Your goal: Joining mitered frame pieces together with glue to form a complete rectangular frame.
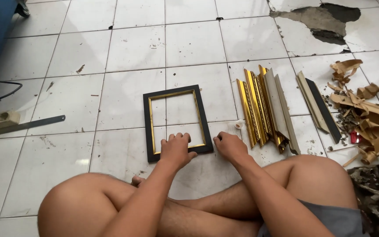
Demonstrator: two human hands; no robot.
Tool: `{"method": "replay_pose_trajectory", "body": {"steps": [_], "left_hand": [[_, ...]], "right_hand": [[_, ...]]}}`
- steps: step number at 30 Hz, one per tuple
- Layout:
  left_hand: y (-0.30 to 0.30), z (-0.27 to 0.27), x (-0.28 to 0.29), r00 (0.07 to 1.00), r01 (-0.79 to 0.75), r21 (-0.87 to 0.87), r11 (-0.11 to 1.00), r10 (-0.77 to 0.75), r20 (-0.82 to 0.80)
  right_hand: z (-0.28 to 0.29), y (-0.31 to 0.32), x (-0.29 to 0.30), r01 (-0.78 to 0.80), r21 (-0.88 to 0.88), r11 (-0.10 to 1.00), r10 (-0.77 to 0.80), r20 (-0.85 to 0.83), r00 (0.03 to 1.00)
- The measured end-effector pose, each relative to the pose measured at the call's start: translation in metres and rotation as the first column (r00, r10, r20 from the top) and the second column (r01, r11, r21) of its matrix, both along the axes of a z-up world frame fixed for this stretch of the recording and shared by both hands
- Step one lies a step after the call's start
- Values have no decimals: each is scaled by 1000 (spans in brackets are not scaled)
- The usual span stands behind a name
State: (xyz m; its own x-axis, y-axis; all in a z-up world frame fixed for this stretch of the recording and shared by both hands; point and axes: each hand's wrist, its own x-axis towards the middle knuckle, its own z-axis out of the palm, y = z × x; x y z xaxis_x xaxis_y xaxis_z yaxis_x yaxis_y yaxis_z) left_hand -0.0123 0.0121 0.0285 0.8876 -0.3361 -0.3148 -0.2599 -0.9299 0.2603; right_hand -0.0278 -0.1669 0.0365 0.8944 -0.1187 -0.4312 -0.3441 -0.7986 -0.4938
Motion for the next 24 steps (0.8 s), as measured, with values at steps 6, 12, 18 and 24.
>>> {"method": "replay_pose_trajectory", "body": {"steps": [6, 12, 18, 24], "left_hand": [[-19, -14, 8, 999, 20, -91, 996, -24, -48], [-19, 0, 11, 995, -94, -247, 964, 80, -65], [-14, -12, 15, 989, -134, -389, 912, 98, -110], [-13, -17, 17, 987, -144, -399, 906, 100, -128]], "right_hand": [[4, 2, 5, -118, -49, 992, 118, -21, 993], [-10, 3, 17, -193, -73, 979, 193, 2, 981], [-12, 0, 21, -219, -65, 974, 219, -11, 976], [-21, -3, 23, -234, -85, 968, 233, -25, 972]]}}
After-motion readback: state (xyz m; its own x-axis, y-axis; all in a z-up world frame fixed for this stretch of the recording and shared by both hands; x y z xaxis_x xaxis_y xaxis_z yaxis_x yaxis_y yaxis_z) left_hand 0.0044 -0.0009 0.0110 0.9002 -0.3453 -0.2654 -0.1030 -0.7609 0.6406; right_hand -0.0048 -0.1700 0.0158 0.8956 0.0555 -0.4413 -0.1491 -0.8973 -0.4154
